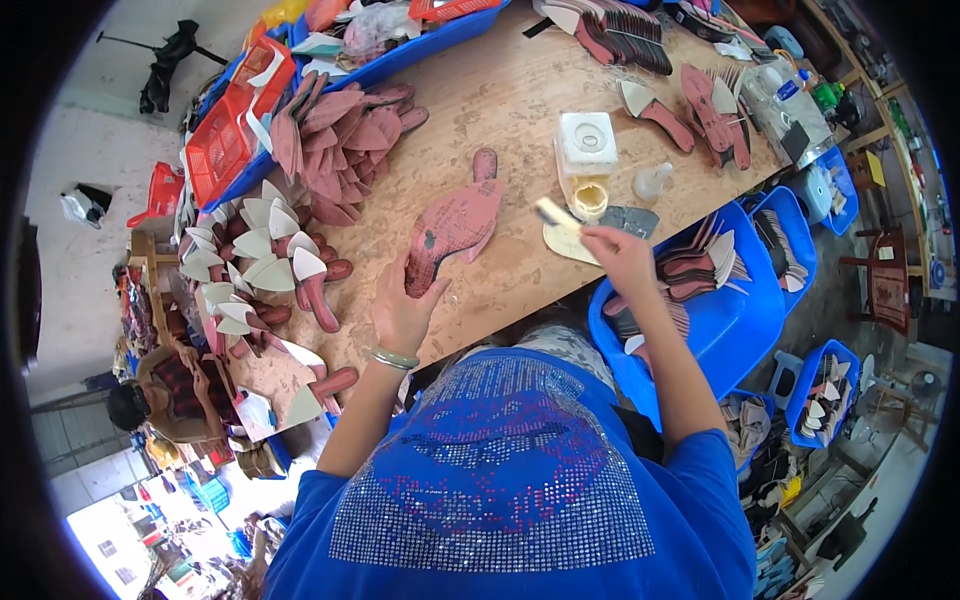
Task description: The person applies glue to the edges of pink, hand-shaped wooden pieces using a brush. They pick up each piece from a pile on the table, apply the adhesive to the edges, and place the treated pieces into a blue bin. The process is repeated continuously for multiple items.
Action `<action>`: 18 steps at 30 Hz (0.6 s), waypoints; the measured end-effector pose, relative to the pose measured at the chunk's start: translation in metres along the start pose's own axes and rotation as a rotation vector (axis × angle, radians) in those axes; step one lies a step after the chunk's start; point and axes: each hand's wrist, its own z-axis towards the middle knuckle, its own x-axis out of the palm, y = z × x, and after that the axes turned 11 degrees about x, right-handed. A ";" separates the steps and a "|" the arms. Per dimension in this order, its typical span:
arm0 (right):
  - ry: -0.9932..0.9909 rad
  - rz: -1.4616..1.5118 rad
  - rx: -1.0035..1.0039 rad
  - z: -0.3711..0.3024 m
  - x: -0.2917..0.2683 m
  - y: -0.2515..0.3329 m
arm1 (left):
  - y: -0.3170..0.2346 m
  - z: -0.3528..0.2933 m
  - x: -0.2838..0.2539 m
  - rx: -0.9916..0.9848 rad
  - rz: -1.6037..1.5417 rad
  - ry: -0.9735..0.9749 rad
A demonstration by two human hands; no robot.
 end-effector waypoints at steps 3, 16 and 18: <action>0.157 0.177 -0.145 -0.031 -0.003 0.049 | 0.003 0.002 0.002 0.049 0.032 -0.009; -0.093 0.006 -0.242 0.019 0.003 0.061 | 0.016 -0.012 -0.011 0.191 0.020 -0.108; -0.071 0.062 -0.347 0.001 0.008 0.085 | 0.017 -0.013 -0.010 0.205 0.073 -0.131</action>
